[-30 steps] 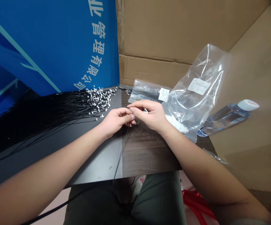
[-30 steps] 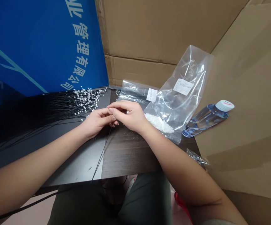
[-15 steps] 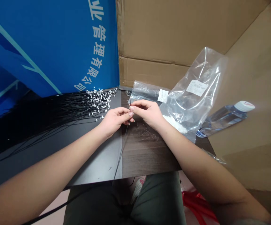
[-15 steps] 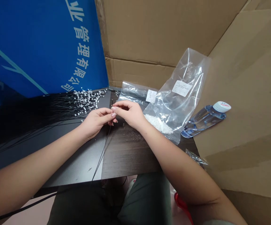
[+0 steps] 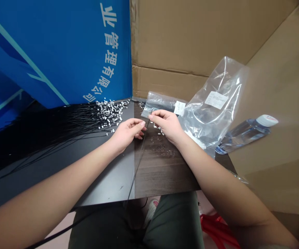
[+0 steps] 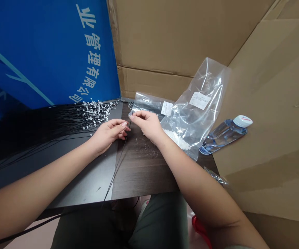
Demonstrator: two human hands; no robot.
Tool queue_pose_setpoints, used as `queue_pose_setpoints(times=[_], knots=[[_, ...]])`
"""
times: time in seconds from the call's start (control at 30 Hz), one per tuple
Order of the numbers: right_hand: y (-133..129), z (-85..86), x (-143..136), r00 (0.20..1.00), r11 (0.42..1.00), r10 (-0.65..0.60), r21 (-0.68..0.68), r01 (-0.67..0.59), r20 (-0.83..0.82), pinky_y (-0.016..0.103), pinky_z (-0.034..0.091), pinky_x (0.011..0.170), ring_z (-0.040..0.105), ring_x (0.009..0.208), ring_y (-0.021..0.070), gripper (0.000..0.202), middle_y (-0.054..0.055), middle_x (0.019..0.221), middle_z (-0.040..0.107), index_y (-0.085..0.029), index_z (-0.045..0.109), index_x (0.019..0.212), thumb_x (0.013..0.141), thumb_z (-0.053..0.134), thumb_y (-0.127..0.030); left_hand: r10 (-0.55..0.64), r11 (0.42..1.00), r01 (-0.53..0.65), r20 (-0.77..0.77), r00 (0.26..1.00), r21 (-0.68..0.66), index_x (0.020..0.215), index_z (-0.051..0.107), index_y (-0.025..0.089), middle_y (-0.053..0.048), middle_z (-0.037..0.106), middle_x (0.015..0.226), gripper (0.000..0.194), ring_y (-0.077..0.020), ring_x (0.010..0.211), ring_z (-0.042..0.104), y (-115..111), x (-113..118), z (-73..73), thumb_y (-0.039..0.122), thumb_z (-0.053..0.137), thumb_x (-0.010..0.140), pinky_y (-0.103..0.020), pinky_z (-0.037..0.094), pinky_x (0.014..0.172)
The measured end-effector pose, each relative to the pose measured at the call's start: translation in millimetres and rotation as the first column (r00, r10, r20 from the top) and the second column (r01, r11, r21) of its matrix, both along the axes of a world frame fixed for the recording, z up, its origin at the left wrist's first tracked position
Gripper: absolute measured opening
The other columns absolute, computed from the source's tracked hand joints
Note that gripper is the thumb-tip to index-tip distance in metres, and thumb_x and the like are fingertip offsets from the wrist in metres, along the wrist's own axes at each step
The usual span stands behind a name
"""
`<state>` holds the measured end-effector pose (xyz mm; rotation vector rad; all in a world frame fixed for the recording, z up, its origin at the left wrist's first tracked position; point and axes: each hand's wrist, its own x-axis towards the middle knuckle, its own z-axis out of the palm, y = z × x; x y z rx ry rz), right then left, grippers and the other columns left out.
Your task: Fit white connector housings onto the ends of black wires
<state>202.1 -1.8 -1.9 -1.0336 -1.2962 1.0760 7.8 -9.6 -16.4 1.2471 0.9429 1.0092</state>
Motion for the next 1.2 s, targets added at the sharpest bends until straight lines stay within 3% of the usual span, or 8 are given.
queue_pose_setpoints(times=[0.13,0.23,0.3,0.43,0.57,0.73,1.0,1.2], knots=[[9.0,0.3,11.7,0.991,0.994,0.081,-0.07,-0.089,-0.105,0.028,0.036,0.06,0.046,0.06,0.01,0.023,-0.004,0.065,0.059,-0.02,0.072,0.075,0.075,0.087,-0.038,0.094,0.994,-0.088,-0.093,0.991,0.072,0.098,0.069,0.017,-0.005,0.072,0.089,0.031,-0.0146,0.068,0.064,9.8,0.4,-6.0,0.043,0.081,0.084,-0.029,0.053,0.061],[12.7,0.8,17.4,0.973,0.978,0.164,-0.099,-0.181,-0.16,0.028,0.034,0.058,0.045,0.058,0.0098,0.029,-0.004,0.06,0.056,-0.019,0.07,0.073,0.073,0.09,-0.04,0.065,0.986,-0.012,-0.322,0.944,0.165,0.093,0.072,0.019,-0.002,0.069,0.077,0.023,-0.0141,0.056,0.058,21.9,3.8,-7.1,0.041,0.075,0.088,-0.029,0.047,0.055],[13.9,0.6,19.3,0.962,0.97,0.193,-0.107,-0.217,-0.194,0.027,0.034,0.058,0.045,0.057,0.0094,0.031,-0.004,0.061,0.057,-0.019,0.07,0.074,0.071,0.091,-0.041,0.047,0.961,0.097,-0.499,0.865,0.26,0.091,0.075,0.02,-0.003,0.071,0.075,0.019,-0.0176,0.061,0.061,32.2,7.7,-5.6,0.038,0.071,0.09,-0.032,0.047,0.061],[16.2,-1.3,21.3,0.943,0.965,0.217,-0.091,-0.247,-0.253,0.027,0.035,0.058,0.044,0.056,0.0084,0.032,-0.004,0.063,0.058,-0.018,0.07,0.076,0.072,0.093,-0.041,0.21,0.82,0.3,-0.744,0.634,0.487,0.102,0.081,0.022,-0.008,0.075,0.102,0.019,-0.0247,0.093,0.069,51.2,16.4,-4.5,0.03,0.066,0.094,-0.036,0.05,0.085],[19.4,-3.4,21.6,0.936,0.968,0.209,-0.079,-0.24,-0.282,0.026,0.034,0.057,0.044,0.055,0.0081,0.032,-0.005,0.06,0.057,-0.018,0.07,0.075,0.072,0.093,-0.04,0.326,0.763,0.378,-0.816,0.477,0.525,0.112,0.082,0.027,-0.007,0.071,0.12,0.028,-0.0238,0.101,0.069,57.6,22.6,-10.9,0.038,0.058,0.1,-0.033,0.048,0.078],[21.3,-6.3,19.8,0.944,0.967,0.21,-0.087,-0.239,-0.256,0.025,0.033,0.056,0.043,0.055,0.0083,0.035,-0.005,0.059,0.055,-0.018,0.068,0.076,0.071,0.093,-0.042,0.361,0.732,0.418,-0.826,0.433,0.539,0.112,0.082,0.027,-0.007,0.071,0.123,0.033,-0.0239,0.102,0.069,57.3,27.8,-15.0,0.045,0.057,0.103,-0.034,0.045,0.073],[20.8,-7.2,17.7,0.947,0.98,0.171,-0.056,-0.193,-0.272,0.026,0.032,0.055,0.043,0.054,0.0086,0.034,-0.006,0.057,0.054,-0.019,0.068,0.076,0.07,0.092,-0.042,0.337,0.727,0.437,-0.83,0.445,0.53,0.109,0.079,0.023,-0.009,0.074,0.126,0.028,-0.0283,0.102,0.071,58.8,41.6,-9.8,0.035,0.054,0.104,-0.034,0.042,0.074],[24.6,-8.3,18.4,0.949,0.987,0.138,-0.037,-0.155,-0.285,0.026,0.032,0.054,0.043,0.053,0.0087,0.037,-0.006,0.057,0.054,-0.02,0.067,0.078,0.069,0.093,-0.045,0.4,0.721,0.435,-0.837,0.374,0.539,0.108,0.075,0.02,-0.012,0.077,0.109,0.031,-0.0293,0.094,0.071,56.8,46.8,-11.5,0.031,0.046,0.105,-0.036,0.041,0.071]])
